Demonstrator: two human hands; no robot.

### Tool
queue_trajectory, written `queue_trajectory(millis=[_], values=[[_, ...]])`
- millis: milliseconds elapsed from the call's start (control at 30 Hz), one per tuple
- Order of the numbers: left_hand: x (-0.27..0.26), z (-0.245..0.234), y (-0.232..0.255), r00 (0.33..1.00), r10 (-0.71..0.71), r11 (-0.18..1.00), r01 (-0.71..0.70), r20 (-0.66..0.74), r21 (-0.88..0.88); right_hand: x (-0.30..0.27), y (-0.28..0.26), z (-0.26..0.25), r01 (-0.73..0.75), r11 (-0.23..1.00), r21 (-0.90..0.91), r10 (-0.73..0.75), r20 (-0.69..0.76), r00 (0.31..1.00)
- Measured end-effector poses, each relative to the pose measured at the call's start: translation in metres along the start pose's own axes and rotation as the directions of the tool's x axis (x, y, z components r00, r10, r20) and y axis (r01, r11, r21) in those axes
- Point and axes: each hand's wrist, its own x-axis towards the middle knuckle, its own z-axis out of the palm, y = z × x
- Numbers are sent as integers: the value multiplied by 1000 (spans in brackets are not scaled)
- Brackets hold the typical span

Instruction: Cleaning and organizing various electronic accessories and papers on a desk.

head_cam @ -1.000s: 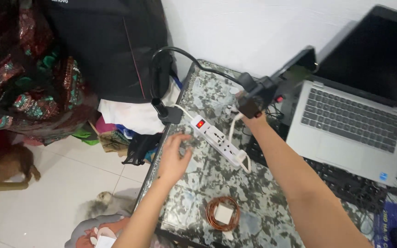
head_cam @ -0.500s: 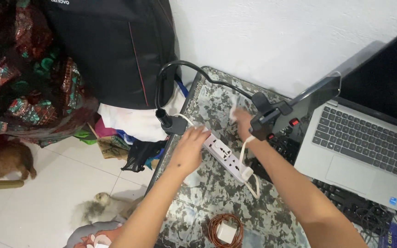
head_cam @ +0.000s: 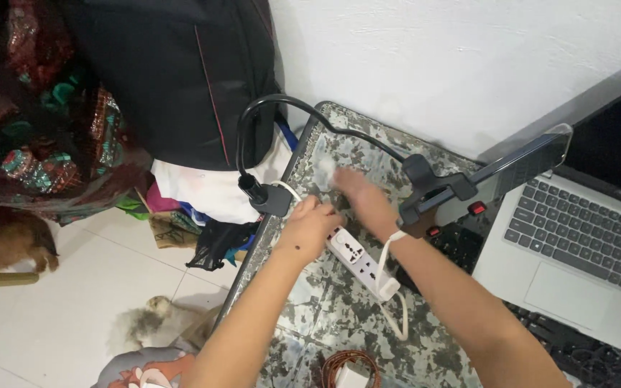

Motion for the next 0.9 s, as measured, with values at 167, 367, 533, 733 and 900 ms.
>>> queue_trajectory(millis=[167,367,533,733,900], values=[[-11,-8,0,996,84,991,-79,-42,111,8,-15,-12,31,999,-20,-30,62,998],[-29,-57,17,995,101,995,-101,1,-26,85,63,-3,-469,820,328,544,-192,817],[-42,-78,3,989,144,985,-145,-23,-89,112,72,18,-79,984,-159,15,-368,930],[-55,-98,-6,994,108,963,-111,-27,-245,54,16,33,60,992,-108,-65,-42,997],[-59,-109,-16,995,97,968,-95,-6,-232,-21,-110,2,31,968,250,-112,319,941]])
